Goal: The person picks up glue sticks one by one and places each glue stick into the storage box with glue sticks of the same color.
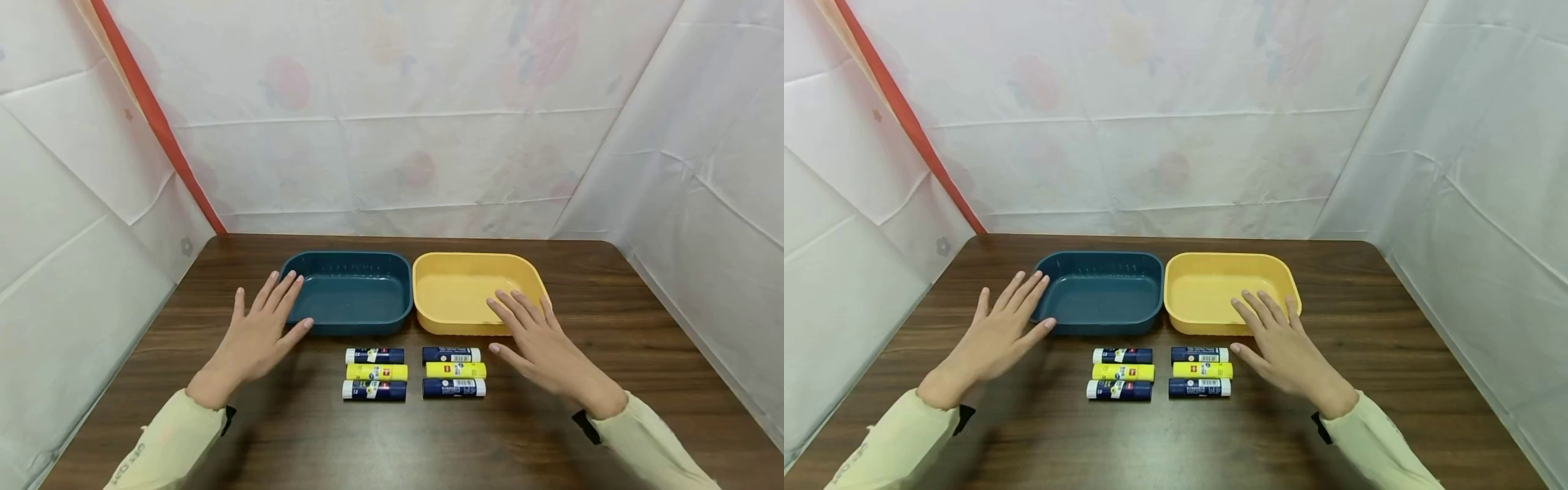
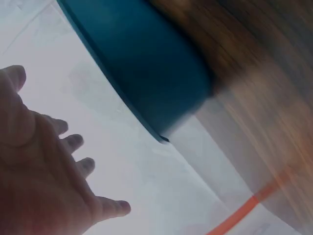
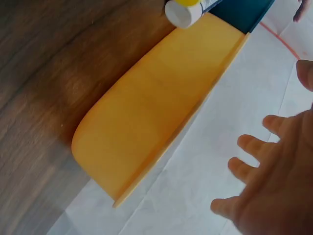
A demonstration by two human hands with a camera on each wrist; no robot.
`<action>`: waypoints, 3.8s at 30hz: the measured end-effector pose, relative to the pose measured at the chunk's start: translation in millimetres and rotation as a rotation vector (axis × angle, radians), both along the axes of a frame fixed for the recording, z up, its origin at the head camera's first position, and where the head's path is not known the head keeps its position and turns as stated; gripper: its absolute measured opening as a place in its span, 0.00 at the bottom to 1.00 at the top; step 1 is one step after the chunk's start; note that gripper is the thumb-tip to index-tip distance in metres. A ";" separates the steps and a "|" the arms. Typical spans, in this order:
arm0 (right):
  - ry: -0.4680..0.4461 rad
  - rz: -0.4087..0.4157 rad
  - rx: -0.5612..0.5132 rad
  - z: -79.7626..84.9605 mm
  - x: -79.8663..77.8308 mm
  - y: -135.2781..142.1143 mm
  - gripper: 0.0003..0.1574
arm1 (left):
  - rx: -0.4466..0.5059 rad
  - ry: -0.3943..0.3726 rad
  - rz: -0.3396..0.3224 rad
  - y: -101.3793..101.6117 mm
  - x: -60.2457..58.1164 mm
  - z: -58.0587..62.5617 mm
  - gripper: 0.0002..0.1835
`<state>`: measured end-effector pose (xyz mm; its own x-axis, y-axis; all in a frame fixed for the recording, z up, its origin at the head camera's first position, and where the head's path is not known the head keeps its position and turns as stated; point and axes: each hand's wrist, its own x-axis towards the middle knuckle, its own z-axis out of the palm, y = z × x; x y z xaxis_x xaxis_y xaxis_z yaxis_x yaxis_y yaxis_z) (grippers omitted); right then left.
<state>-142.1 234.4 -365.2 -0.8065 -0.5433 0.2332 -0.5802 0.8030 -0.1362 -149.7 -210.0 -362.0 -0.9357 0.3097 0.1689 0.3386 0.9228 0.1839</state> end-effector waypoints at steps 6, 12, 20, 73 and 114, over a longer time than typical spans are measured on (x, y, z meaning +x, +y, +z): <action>0.125 0.100 -0.030 -5.0 2.5 -9.3 0.44 | 0.068 -0.001 0.001 -15.3 -17.5 -3.0 0.37; 0.156 0.182 -0.055 -8.9 5.2 -18.8 0.41 | 0.160 -0.009 -0.036 -31.8 -36.5 -9.6 0.36; 0.105 0.222 -0.041 -16.3 10.7 -26.9 0.38 | 0.309 -0.125 -0.044 -46.2 -54.0 -17.9 0.36; -0.012 0.329 0.090 -48.1 23.6 -44.6 0.26 | 0.502 -0.355 0.057 -57.5 -72.4 -43.0 0.33; 0.110 0.396 -0.001 -38.4 15.0 -41.0 0.24 | 0.659 -0.410 0.013 -56.7 -74.8 -41.3 0.28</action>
<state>-127.0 193.4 -403.6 -0.5049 -0.8068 0.3068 -0.8558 0.5141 -0.0565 -224.6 -266.7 -403.3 -0.9660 0.2542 -0.0462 0.1149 0.5829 0.8044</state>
